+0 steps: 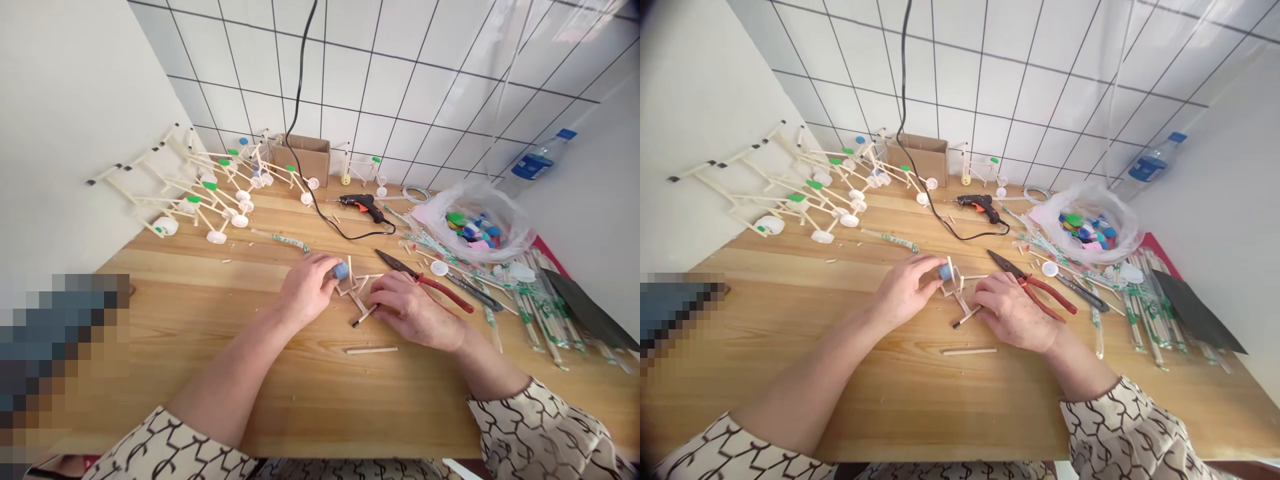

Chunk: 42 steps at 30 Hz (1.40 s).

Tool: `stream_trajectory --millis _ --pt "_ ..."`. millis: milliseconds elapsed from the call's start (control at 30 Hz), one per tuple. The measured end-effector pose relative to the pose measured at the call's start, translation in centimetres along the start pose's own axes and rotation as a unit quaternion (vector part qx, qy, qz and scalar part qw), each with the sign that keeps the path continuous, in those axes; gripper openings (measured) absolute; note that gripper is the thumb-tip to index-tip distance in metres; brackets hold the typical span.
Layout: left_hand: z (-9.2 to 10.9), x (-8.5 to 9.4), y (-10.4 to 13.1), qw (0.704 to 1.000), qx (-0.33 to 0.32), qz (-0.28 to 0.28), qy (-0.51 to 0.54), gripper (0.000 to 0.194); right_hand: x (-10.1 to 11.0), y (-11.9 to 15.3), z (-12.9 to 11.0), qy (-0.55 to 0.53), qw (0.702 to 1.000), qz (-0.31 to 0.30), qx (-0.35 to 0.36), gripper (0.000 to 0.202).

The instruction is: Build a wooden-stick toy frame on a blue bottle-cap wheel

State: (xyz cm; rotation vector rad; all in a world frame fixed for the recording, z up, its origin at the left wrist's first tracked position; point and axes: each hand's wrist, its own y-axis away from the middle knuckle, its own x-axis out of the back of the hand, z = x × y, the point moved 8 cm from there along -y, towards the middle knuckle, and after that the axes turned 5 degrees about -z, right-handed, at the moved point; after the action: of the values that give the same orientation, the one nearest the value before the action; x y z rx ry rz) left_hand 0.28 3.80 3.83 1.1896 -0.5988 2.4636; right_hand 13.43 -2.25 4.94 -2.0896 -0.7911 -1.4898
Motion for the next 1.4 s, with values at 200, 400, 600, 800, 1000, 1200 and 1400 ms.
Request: stream_trajectory --millis 200,400,600,800,1000,1200,1400 --pt "-0.05 -0.17 0.05 1.0 0.001 0.0 0.008 0.031 0.09 -0.12 -0.18 -0.004 1.0 0.003 -0.001 0.013" --pt "0.01 -0.14 -0.01 1.0 -0.001 -0.001 0.009 0.031 0.05 -0.19 -0.25 0.005 1.0 0.008 -0.001 0.015" --pt "0.1 -0.02 0.01 1.0 0.001 0.001 0.008 0.032 -0.04 -0.2 -0.1 0.008 1.0 0.013 -0.006 0.018" --pt "0.11 -0.06 -0.06 1.0 0.001 -0.002 0.01 0.032 -0.1 -0.2 -0.09 0.011 1.0 0.012 -0.006 0.017" --pt "-0.02 -0.11 -0.01 1.0 0.003 -0.003 0.007 0.033 -0.08 -0.27 -0.17 0.015 1.0 0.01 -0.007 0.017" --pt "-0.02 -0.06 -0.03 1.0 0.002 -0.007 0.006 0.033 0.01 -0.2 -0.18 0.015 1.0 0.009 -0.009 0.018" --pt "0.05 -0.03 -0.06 1.0 0.005 -0.008 0.009 0.032 -0.02 -0.14 -0.2 0.013 1.0 0.023 0.0 0.017"
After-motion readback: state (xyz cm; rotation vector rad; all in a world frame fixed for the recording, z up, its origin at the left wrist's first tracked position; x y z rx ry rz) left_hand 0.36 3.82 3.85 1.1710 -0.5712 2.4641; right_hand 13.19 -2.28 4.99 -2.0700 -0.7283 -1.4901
